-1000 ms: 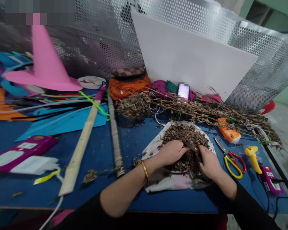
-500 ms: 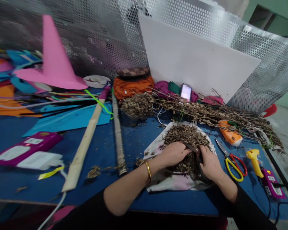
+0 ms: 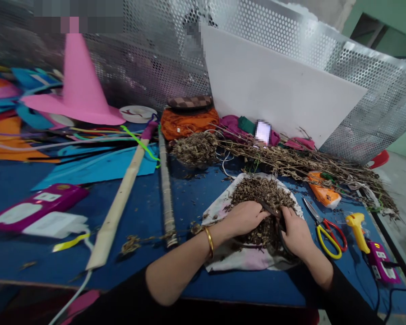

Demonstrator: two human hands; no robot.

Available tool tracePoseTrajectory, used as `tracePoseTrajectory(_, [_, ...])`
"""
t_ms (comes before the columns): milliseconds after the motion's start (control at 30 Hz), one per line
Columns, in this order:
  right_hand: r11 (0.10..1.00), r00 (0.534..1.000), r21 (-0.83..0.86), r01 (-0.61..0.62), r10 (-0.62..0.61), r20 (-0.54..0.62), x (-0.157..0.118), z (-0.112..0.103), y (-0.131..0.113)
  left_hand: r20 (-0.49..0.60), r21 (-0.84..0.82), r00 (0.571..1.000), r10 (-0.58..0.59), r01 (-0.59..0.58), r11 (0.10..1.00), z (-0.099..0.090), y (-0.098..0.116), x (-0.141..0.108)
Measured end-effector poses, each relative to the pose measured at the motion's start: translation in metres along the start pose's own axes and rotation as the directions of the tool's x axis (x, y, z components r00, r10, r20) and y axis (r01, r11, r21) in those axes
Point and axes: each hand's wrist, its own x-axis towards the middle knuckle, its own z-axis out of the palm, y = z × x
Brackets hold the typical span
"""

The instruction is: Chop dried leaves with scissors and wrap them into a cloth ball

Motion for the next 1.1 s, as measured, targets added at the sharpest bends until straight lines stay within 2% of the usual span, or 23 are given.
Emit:
tracePoseTrajectory(367, [0.999, 0.997, 0.041, 0.003, -0.006, 0.071, 0.002, 0.002, 0.003, 0.007, 0.034, 1.0, 0.011, -0.012, 0.999, 0.002, -0.003, 0.001])
tracePoseTrajectory(467, [0.999, 0.999, 0.05, -0.003, 0.001, 0.052, 0.001, 0.002, 0.004, 0.006, 0.021, 1.0, 0.008, -0.008, 1.0, 0.002, -0.002, 0.001])
tracePoseTrajectory(633, [0.986, 0.999, 0.164, -0.009, 0.018, -0.049, -0.001, -0.004, 0.008, -0.055, -0.098, 0.998, -0.019, 0.013, 0.995, -0.006, -0.01, 0.001])
tracePoseTrajectory(833, [0.956, 0.998, 0.286, 0.06, -0.047, -0.052, -0.003, -0.011, 0.009, -0.173, -0.287, 0.985, -0.022, -0.029, 0.957, -0.02, -0.021, -0.001])
tracePoseTrajectory(1100, [0.965, 0.998, 0.257, 0.052, -0.043, -0.041, -0.004, -0.007, 0.002, -0.124, -0.346, 0.992, -0.015, -0.03, 0.938, -0.013, -0.012, -0.002])
